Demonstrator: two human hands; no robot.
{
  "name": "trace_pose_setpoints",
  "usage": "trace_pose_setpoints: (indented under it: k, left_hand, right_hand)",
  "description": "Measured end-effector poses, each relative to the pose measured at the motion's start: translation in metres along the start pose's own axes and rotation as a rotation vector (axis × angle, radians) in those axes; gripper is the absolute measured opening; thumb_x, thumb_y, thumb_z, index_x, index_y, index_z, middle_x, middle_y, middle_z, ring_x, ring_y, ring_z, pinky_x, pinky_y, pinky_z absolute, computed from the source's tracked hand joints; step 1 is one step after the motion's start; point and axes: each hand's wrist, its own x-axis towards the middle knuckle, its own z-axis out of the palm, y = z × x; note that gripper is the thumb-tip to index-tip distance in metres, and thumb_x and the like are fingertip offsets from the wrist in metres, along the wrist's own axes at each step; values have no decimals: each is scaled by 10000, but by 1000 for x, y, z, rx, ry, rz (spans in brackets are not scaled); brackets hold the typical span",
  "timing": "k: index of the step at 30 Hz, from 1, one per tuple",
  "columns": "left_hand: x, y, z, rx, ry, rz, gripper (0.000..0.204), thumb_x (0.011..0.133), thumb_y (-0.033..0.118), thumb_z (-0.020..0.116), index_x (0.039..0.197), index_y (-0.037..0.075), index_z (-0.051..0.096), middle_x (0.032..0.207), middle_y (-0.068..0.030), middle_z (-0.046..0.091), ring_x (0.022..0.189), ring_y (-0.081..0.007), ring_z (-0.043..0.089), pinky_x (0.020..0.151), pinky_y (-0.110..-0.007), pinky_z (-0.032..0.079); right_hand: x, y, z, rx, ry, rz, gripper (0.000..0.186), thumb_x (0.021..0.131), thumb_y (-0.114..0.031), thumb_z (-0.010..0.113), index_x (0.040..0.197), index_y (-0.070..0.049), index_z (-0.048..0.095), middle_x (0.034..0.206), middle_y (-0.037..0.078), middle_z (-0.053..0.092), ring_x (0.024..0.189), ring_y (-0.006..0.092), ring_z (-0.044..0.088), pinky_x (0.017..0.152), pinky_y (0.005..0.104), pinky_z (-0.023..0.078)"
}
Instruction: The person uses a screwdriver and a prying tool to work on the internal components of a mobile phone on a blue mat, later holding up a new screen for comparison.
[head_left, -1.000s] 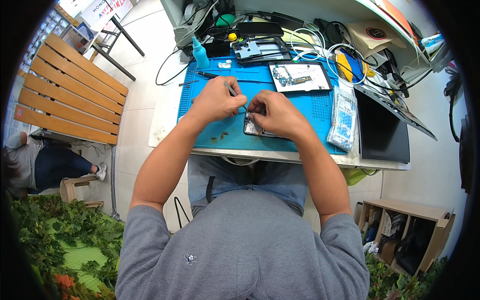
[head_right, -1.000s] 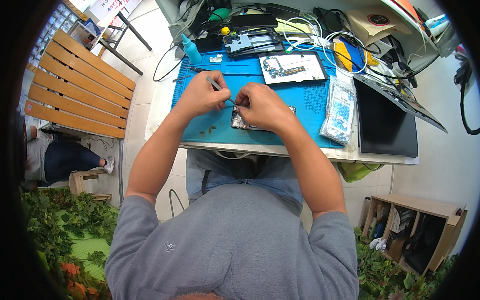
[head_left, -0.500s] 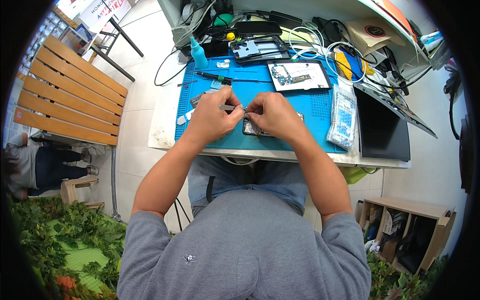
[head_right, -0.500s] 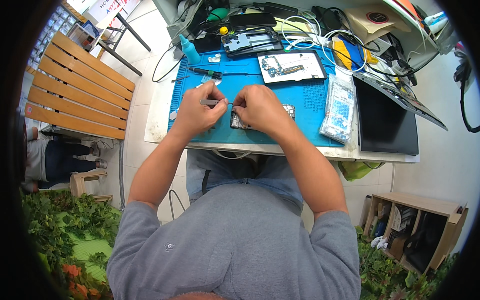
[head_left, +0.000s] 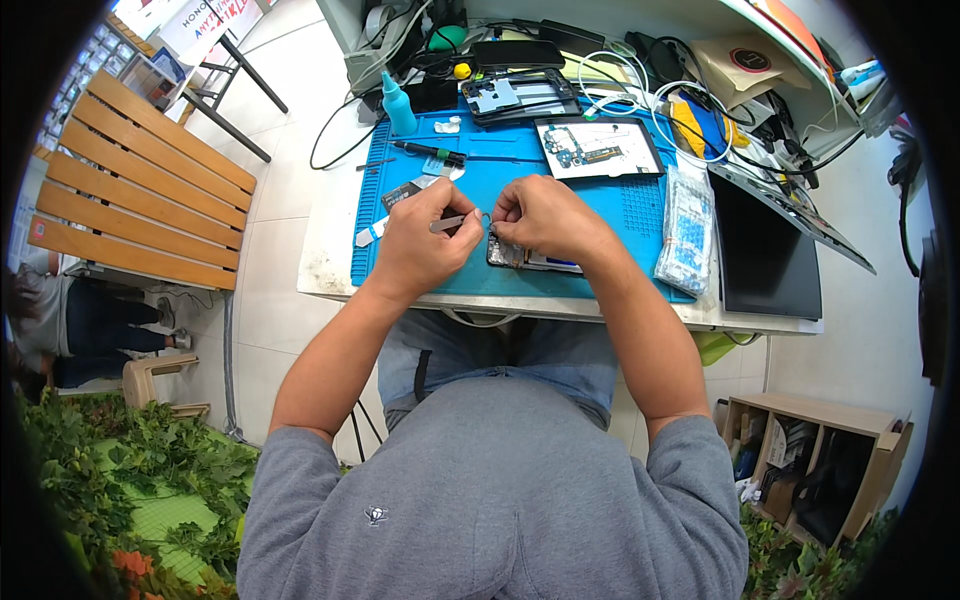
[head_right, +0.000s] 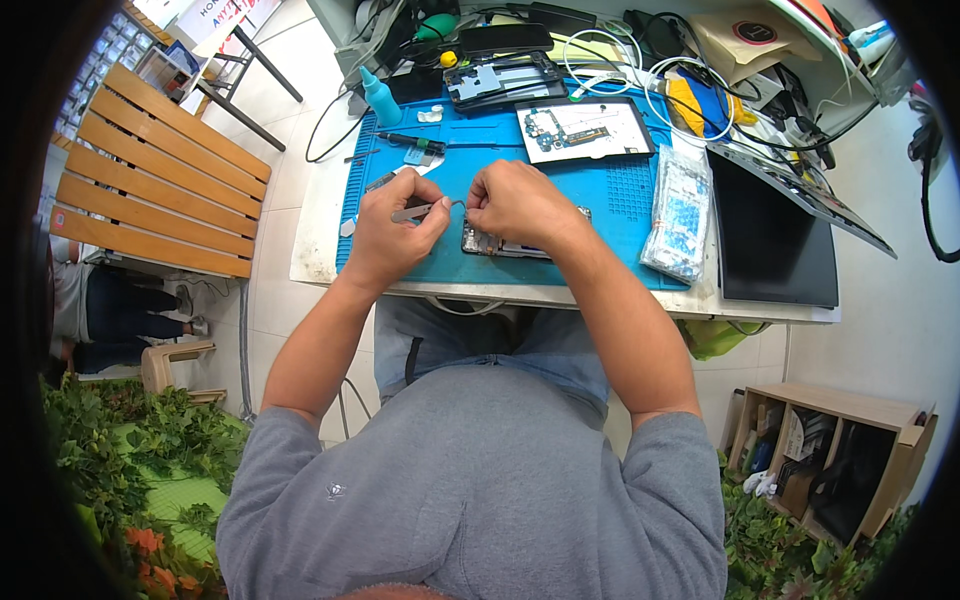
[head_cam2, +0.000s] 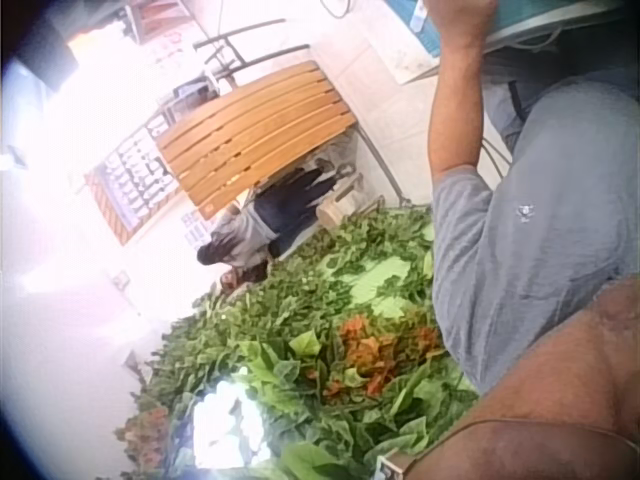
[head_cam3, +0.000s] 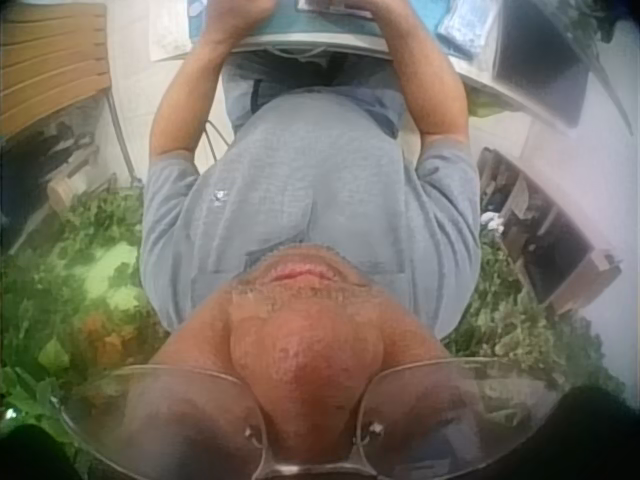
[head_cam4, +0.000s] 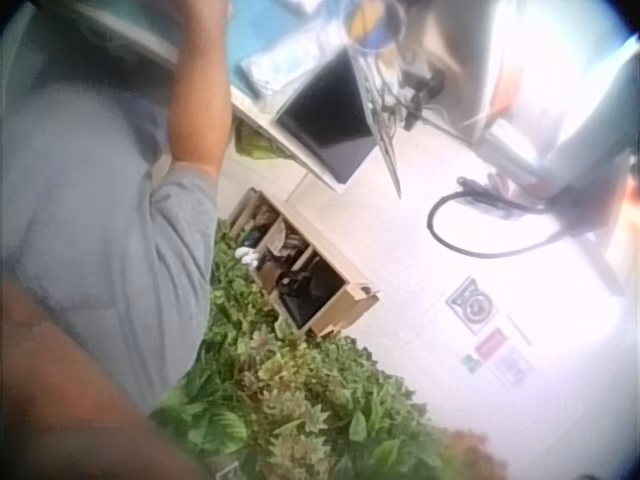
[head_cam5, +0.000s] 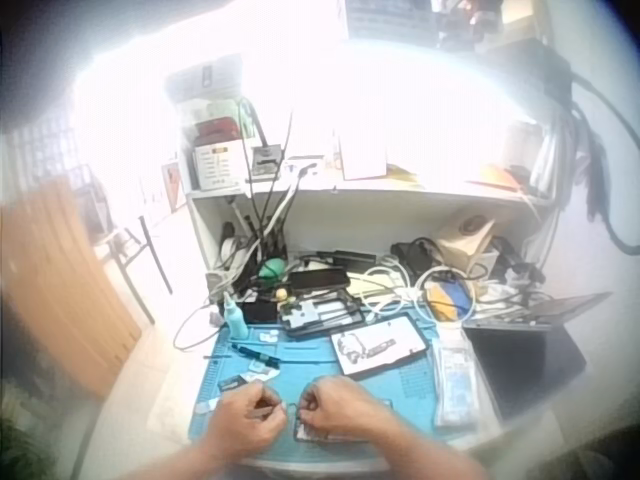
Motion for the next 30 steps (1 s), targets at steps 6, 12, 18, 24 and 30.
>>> trace_pose_setpoints:
  k: [6, 12, 18, 24, 30]
  left_hand:
    - [-2, -2, -2, -30, -20, -35, 167, 939, 32, 848, 933, 4, 683, 874, -88, 755, 751, -167, 763, 697, -311, 608]
    - [-5, -5, -1, -66, 5, -75, 165, 948, 60, 858, 946, 6, 702, 885, -73, 764, 773, -146, 769, 704, -310, 608]
    - [-7, -8, -1, -92, 26, -121, 153, 959, 89, 865, 957, 10, 733, 891, -74, 786, 789, -133, 770, 712, -295, 601]
    - [-5, -6, 1, -139, 67, -152, 178, 937, 73, 859, 928, 7, 693, 783, -78, 761, 658, -153, 737, 615, -315, 572]
    - [-6, -10, 0, -134, 49, -192, 158, 955, 104, 876, 969, 7, 751, 865, -79, 805, 784, -123, 766, 713, -281, 591]
  right_hand:
    - [2, 4, 0, 23, -14, -37, 224, 850, -193, 849, 953, 6, 839, 861, 201, 814, 812, 352, 806, 787, 447, 632]
    - [-3, 3, 1, 10, 29, -97, 214, 848, -165, 839, 942, 26, 827, 835, 198, 804, 796, 343, 804, 767, 436, 630]
    - [-6, 6, 2, 32, 58, -127, 226, 850, -171, 847, 951, 31, 830, 873, 195, 805, 811, 322, 797, 777, 431, 627]
    - [-8, 7, 2, 39, 72, -147, 223, 832, -172, 857, 941, 21, 837, 888, 183, 803, 804, 301, 790, 768, 417, 624]
    - [-10, 10, 3, 68, 92, -151, 222, 826, -171, 859, 949, 13, 844, 881, 172, 800, 788, 282, 782, 746, 401, 617]
